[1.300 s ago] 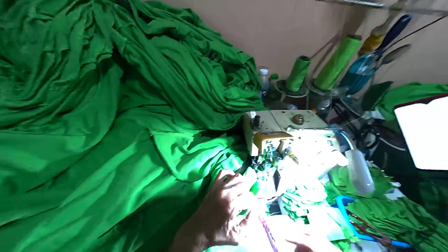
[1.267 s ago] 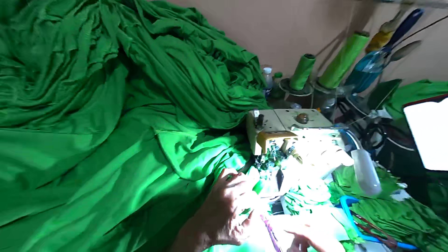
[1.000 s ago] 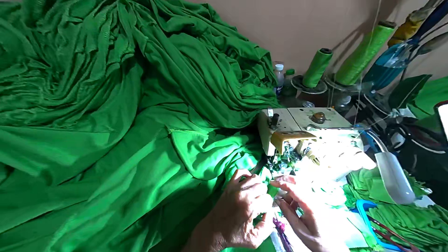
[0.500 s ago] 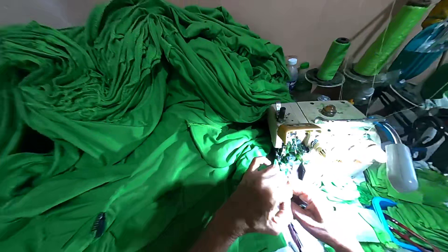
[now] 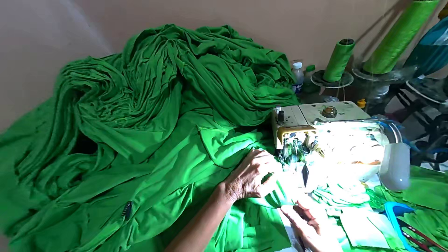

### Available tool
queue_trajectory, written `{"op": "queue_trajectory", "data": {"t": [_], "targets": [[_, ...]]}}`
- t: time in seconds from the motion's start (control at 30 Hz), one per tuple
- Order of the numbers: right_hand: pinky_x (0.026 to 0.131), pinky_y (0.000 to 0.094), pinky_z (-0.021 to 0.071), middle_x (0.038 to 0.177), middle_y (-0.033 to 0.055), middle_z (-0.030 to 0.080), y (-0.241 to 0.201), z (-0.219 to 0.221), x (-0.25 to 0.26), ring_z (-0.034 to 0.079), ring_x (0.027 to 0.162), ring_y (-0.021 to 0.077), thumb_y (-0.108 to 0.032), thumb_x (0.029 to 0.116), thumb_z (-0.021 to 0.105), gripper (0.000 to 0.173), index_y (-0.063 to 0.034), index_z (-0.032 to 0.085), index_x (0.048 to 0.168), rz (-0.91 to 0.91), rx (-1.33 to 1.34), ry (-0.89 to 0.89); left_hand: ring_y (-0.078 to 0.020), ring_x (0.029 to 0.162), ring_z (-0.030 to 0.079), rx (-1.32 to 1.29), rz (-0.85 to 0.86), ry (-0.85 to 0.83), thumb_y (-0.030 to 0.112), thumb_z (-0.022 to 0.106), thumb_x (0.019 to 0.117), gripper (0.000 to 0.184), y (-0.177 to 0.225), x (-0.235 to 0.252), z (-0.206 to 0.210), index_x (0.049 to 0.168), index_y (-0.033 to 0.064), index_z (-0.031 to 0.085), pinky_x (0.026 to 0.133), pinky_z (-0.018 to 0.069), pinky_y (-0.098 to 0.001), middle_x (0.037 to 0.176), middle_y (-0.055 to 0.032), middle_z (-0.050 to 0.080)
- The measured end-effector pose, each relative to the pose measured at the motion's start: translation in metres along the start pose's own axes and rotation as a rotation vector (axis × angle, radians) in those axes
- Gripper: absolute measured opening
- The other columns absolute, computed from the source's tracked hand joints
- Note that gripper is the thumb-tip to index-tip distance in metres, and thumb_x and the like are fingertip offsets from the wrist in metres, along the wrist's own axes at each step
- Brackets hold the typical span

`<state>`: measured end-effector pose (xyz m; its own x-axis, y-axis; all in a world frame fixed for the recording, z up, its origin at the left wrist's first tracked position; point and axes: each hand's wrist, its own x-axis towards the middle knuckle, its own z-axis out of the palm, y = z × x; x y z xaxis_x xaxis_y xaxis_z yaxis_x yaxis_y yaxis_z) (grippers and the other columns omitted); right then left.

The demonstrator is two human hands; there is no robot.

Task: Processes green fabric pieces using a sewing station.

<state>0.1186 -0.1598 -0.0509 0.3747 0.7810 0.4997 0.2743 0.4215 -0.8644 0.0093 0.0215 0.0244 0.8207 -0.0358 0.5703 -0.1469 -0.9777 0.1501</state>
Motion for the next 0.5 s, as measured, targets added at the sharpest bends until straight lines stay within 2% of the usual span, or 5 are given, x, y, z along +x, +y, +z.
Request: {"op": "queue_trajectory", "data": {"t": [0.1, 0.2, 0.27, 0.4, 0.5], "targets": [[0.057, 0.0097, 0.0489, 0.082, -0.0074, 0.064, 0.003, -0.005, 0.018, 0.055, 0.063, -0.0086, -0.018, 0.0966, 0.066, 0.014, -0.0050, 0.066, 0.100, -0.046, 0.020, -0.053, -0.0258, 0.089, 0.068, 0.042, -0.023, -0.010, 0.017, 0.052, 0.0925, 0.025, 0.014, 0.007, -0.008, 0.087, 0.0024, 0.071, 0.087, 0.0506, -0.0412, 0.085, -0.0115, 0.069], [0.057, 0.0071, 0.0469, 0.082, -0.0120, 0.063, -0.003, -0.011, 0.027, 0.053, 0.064, -0.0122, -0.018, 0.0961, 0.066, 0.011, -0.0068, 0.066, 0.100, -0.041, 0.046, -0.122, -0.0247, 0.081, 0.069, 0.122, -0.046, 0.053, 0.016, 0.060, 0.0909, 0.018, 0.051, 0.013, -0.008, 0.096, 0.0020, 0.072, 0.086, 0.0504, -0.0429, 0.082, -0.0103, 0.072], [0.061, 0.0072, 0.0477, 0.083, -0.0121, 0.066, -0.006, -0.014, 0.027, 0.055, 0.068, -0.0127, -0.016, 0.0947, 0.064, 0.014, -0.0051, 0.068, 0.103, -0.032, 0.035, -0.136, -0.0219, 0.083, 0.070, 0.210, -0.054, 0.120, 0.016, 0.060, 0.0907, 0.016, 0.065, 0.012, -0.003, 0.099, 0.0058, 0.070, 0.090, 0.0492, -0.0427, 0.083, -0.0073, 0.072], [0.060, 0.0072, 0.0468, 0.085, -0.0064, 0.062, -0.007, -0.020, 0.031, 0.052, 0.065, -0.0106, -0.018, 0.0941, 0.065, 0.013, -0.0041, 0.066, 0.094, -0.015, -0.054, -0.114, -0.0171, 0.097, 0.071, 0.103, -0.266, 0.274, 0.013, 0.055, 0.0973, 0.022, 0.041, 0.003, -0.001, 0.109, 0.0049, 0.072, 0.098, 0.0474, -0.0450, 0.098, -0.0063, 0.075], [0.060, 0.0074, 0.0460, 0.092, -0.0017, 0.060, -0.007, -0.017, 0.035, 0.050, 0.067, -0.0093, -0.020, 0.0934, 0.067, 0.017, -0.0025, 0.066, 0.093, -0.045, -0.089, -0.105, -0.0200, 0.092, 0.070, 0.041, -0.349, 0.309, 0.008, 0.054, 0.0991, 0.022, 0.016, 0.001, -0.002, 0.104, 0.0031, 0.075, 0.088, 0.0523, -0.0416, 0.095, -0.0085, 0.074]]}}
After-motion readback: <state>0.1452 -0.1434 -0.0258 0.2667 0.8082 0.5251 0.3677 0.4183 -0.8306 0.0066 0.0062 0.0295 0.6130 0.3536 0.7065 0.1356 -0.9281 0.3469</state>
